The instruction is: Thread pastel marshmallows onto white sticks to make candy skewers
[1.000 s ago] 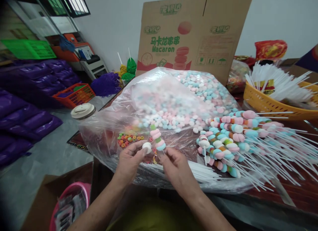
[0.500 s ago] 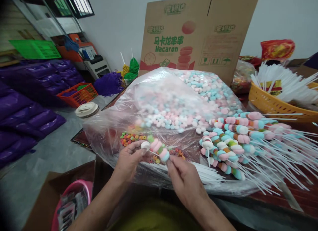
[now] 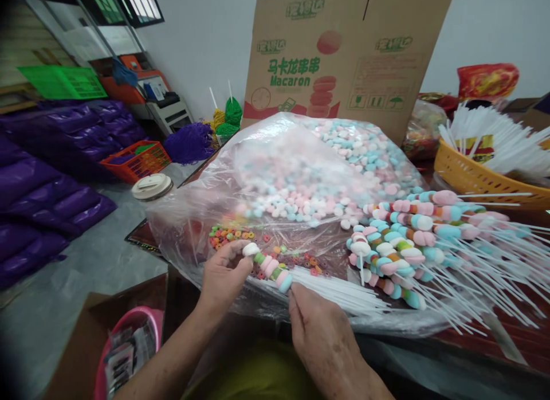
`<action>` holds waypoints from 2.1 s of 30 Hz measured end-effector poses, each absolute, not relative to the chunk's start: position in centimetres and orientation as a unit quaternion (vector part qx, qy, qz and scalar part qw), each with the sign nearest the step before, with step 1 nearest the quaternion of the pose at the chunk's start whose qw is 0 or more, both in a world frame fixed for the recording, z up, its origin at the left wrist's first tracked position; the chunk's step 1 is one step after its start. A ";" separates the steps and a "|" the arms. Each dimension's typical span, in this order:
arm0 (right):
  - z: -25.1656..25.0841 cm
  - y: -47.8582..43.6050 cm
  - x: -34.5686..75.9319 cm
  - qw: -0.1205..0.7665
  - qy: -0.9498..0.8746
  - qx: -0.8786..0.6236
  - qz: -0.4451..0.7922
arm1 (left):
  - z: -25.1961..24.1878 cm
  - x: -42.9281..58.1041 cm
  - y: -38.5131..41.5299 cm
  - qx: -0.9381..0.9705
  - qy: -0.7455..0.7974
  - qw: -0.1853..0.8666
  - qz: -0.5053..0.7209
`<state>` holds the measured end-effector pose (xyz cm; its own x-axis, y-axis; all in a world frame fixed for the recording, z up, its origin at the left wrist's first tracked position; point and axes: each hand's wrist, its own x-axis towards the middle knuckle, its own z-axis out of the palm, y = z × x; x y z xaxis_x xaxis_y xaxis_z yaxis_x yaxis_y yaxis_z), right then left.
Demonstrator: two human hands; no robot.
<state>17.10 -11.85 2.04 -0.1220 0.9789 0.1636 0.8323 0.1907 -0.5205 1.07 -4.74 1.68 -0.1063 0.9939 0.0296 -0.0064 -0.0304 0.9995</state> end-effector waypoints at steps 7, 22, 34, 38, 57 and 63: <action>2.2 -11.5 17.0 0.240 -0.745 -0.605 0.147 | 1.3 0.8 -4.5 0.573 0.508 0.396 0.506; 1.7 -11.3 16.7 0.280 -0.715 -0.588 0.255 | 0.9 -0.3 -5.1 0.577 0.474 0.452 0.488; 0.9 -11.0 16.2 0.275 -0.714 -0.593 0.252 | 0.3 -0.5 -4.7 0.437 0.492 0.512 0.552; 0.8 -11.1 15.4 0.268 -0.714 -0.590 0.265 | 0.6 1.2 -3.9 0.241 0.453 0.596 0.618; 0.0 -10.9 13.5 0.322 -0.701 -0.574 0.277 | 2.1 5.0 -5.0 0.217 0.407 0.610 0.644; -0.1 -10.0 12.9 0.314 -0.708 -0.566 0.283 | 1.5 5.0 -4.7 0.215 0.451 0.606 0.619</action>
